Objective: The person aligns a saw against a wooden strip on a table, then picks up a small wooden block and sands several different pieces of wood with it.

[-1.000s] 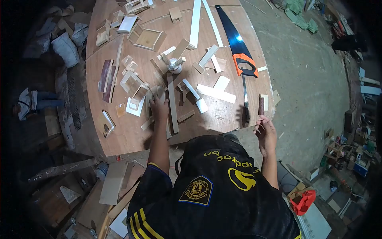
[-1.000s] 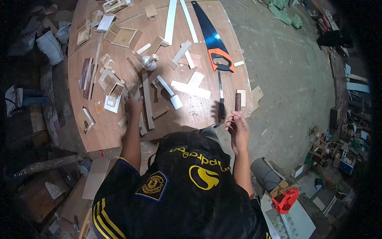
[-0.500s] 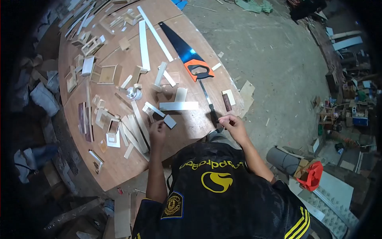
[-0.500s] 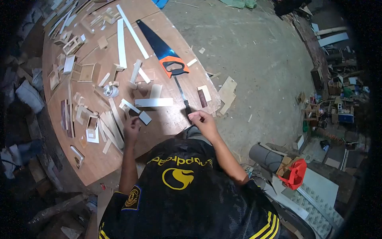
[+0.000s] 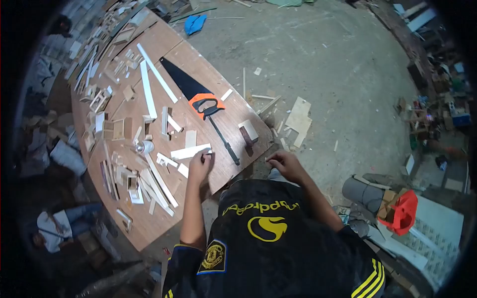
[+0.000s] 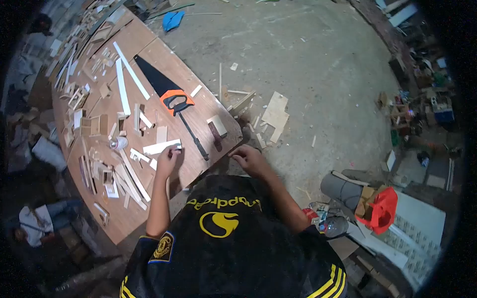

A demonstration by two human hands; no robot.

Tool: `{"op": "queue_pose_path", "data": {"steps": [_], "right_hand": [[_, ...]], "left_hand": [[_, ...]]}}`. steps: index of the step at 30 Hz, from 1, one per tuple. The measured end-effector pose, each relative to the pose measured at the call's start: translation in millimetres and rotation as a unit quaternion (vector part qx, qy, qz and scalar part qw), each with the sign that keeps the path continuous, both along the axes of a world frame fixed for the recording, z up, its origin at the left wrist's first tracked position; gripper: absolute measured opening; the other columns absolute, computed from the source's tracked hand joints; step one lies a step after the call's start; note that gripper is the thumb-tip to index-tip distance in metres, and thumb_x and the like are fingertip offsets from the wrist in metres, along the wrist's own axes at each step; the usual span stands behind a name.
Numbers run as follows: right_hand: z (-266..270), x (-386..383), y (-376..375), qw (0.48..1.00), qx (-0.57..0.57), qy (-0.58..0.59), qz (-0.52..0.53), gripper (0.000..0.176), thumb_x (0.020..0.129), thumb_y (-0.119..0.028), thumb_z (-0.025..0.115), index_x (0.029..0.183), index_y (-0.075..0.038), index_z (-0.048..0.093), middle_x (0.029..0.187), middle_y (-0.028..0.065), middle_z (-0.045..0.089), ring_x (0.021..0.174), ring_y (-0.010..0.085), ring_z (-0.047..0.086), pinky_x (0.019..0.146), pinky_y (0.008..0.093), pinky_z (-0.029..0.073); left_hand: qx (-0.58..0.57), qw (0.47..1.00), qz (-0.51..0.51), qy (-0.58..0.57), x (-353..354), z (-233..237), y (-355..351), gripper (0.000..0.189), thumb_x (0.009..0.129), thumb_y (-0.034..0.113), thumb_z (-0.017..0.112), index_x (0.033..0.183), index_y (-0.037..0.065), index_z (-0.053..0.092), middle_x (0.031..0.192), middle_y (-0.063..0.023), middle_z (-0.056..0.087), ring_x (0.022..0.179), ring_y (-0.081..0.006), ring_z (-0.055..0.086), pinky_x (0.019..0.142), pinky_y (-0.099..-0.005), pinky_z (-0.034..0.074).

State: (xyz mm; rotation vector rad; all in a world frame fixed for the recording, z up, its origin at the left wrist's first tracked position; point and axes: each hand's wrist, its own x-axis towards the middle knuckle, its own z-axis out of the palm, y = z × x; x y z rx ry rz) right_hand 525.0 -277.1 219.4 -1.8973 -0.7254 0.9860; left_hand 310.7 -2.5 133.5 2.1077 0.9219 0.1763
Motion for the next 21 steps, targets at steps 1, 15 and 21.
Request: {"op": "queue_pose_path", "data": {"steps": [1, 15, 21], "right_hand": [[10, 17, -10, 1.000, -0.007, -0.007, 0.028, 0.015, 0.089, -0.014, 0.062, 0.098, -0.003, 0.068, 0.094, 0.0120, 0.066, 0.084, 0.0199, 0.064, 0.074, 0.0312, 0.050], [-9, 157, -115, 0.993, -0.117, -0.012, -0.011, 0.023, 0.089, -0.020, 0.062, 0.105, -0.004, 0.064, 0.091, 0.0104, 0.067, 0.082, 0.0189, 0.063, 0.076, 0.0322, 0.049], [6, 159, -89, 0.992, -0.118, -0.040, -0.019, 0.023, 0.090, -0.019, 0.061, 0.107, -0.004, 0.063, 0.091, 0.0108, 0.066, 0.083, 0.0189, 0.063, 0.076, 0.0322, 0.049]], "left_hand": [[-0.049, 0.998, 0.020, -0.028, 11, -5, -10, 0.024, 0.093, 0.015, 0.054, 0.107, -0.003, 0.060, 0.099, -0.0148, 0.069, 0.087, -0.0196, 0.066, 0.077, -0.0298, 0.051], [0.045, 0.956, 0.158, 0.242, 158, -14, -120, 0.062, 0.076, 0.058, 0.065, 0.111, 0.007, 0.059, 0.115, -0.0165, 0.054, 0.107, -0.0373, 0.053, 0.088, -0.0471, 0.046], [0.015, 0.963, 0.153, 0.224, 165, -38, -107, 0.052, 0.078, 0.046, 0.064, 0.105, 0.001, 0.061, 0.114, -0.0185, 0.058, 0.108, -0.0380, 0.055, 0.088, -0.0474, 0.048]]}}
